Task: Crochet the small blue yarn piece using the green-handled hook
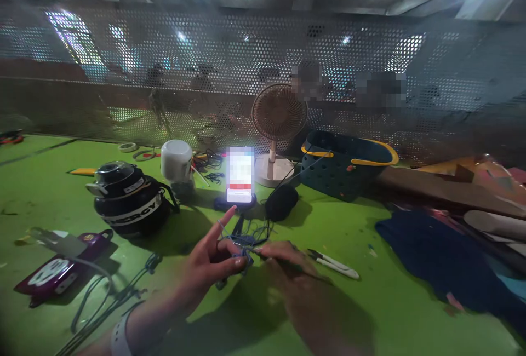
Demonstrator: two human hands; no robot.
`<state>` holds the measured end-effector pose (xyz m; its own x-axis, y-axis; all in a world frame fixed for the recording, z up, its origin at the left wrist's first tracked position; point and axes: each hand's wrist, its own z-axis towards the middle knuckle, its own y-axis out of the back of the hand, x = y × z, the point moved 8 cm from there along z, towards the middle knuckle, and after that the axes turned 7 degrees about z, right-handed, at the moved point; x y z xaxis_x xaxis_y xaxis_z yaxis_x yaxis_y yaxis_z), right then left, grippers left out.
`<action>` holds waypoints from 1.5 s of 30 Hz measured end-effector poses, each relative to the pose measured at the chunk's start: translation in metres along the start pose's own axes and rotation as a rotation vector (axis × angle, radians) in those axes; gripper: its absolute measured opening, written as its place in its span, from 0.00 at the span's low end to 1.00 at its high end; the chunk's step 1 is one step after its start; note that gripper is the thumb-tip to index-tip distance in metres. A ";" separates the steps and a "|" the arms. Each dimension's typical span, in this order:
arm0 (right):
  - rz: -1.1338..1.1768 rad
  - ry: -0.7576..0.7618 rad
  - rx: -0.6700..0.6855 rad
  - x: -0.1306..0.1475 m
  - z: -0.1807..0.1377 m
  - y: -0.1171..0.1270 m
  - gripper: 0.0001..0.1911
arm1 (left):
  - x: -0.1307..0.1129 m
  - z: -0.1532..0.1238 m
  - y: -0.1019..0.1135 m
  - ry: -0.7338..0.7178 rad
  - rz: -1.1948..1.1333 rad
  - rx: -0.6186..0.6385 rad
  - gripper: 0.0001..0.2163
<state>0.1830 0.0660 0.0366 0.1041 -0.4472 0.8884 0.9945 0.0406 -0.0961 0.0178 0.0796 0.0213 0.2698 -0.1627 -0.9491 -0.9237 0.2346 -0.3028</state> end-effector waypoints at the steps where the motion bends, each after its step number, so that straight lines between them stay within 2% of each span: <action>1: -0.049 0.058 0.064 0.009 0.001 -0.007 0.06 | 0.000 0.000 0.000 -0.009 0.008 -0.005 0.49; 2: -0.073 0.167 0.072 0.022 0.002 -0.009 0.07 | 0.000 0.000 0.000 -0.011 0.009 -0.006 0.49; 4: -0.126 0.232 0.089 0.034 0.003 -0.014 0.08 | 0.002 0.000 -0.001 -0.004 -0.008 -0.001 0.49; 12: -0.171 0.228 0.132 0.032 0.000 -0.020 0.09 | 0.009 0.002 -0.007 -0.007 -0.113 0.065 0.52; 15: -0.169 0.170 0.095 0.023 0.000 -0.013 0.08 | 0.010 0.001 -0.005 0.025 -0.107 0.061 0.52; 17: -0.190 0.183 0.062 0.021 0.001 -0.008 0.08 | 0.010 0.001 -0.005 0.043 -0.095 0.061 0.52; 19: -0.278 0.220 0.102 0.022 0.002 -0.011 0.07 | 0.006 0.000 -0.004 0.011 -0.039 0.044 0.54; 22: -0.544 0.424 0.175 0.033 -0.002 -0.020 0.08 | -0.008 -0.005 0.001 -0.128 0.224 -0.094 0.54; 24: -0.768 0.715 0.236 0.047 -0.016 -0.031 0.14 | -0.015 -0.010 0.001 -0.216 0.399 -0.177 0.50; 25: -0.862 0.762 0.296 0.046 -0.020 -0.036 0.16 | -0.016 -0.012 0.000 -0.243 0.424 -0.181 0.49; 28: -0.892 0.728 0.319 0.045 -0.022 -0.033 0.18 | -0.006 -0.011 -0.009 -0.194 0.228 -0.041 0.50; 30: -0.797 0.691 0.294 0.047 -0.019 -0.029 0.17 | 0.003 -0.008 -0.011 -0.108 0.071 0.031 0.54; 32: -0.642 0.620 0.301 0.047 -0.014 -0.026 0.16 | 0.007 -0.006 -0.010 -0.042 0.003 0.040 0.55; 36: -0.294 0.402 0.231 0.044 0.002 -0.016 0.11 | 0.003 -0.006 -0.010 0.012 -0.005 0.070 0.57; 38: -0.388 0.341 0.244 0.039 0.005 -0.017 0.12 | -0.006 -0.007 -0.006 -0.057 0.165 0.003 0.55; 40: -0.597 0.391 0.324 0.038 0.000 -0.023 0.16 | -0.017 -0.011 -0.002 -0.166 0.383 -0.101 0.51; 42: -0.744 0.534 0.369 0.040 -0.009 -0.027 0.20 | -0.020 -0.013 -0.003 -0.217 0.450 -0.134 0.49; 43: -0.786 0.594 0.378 0.042 -0.013 -0.028 0.21 | -0.017 -0.013 -0.005 -0.205 0.390 -0.115 0.50; 45: -0.807 0.687 0.350 0.048 -0.018 -0.028 0.23 | -0.004 -0.009 -0.009 -0.094 0.148 -0.015 0.54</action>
<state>0.1601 0.0270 0.0739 -0.4916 -0.8509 0.1853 0.7270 -0.2839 0.6252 0.0224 0.0696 0.0283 0.1543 -0.0374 -0.9873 -0.9589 0.2349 -0.1588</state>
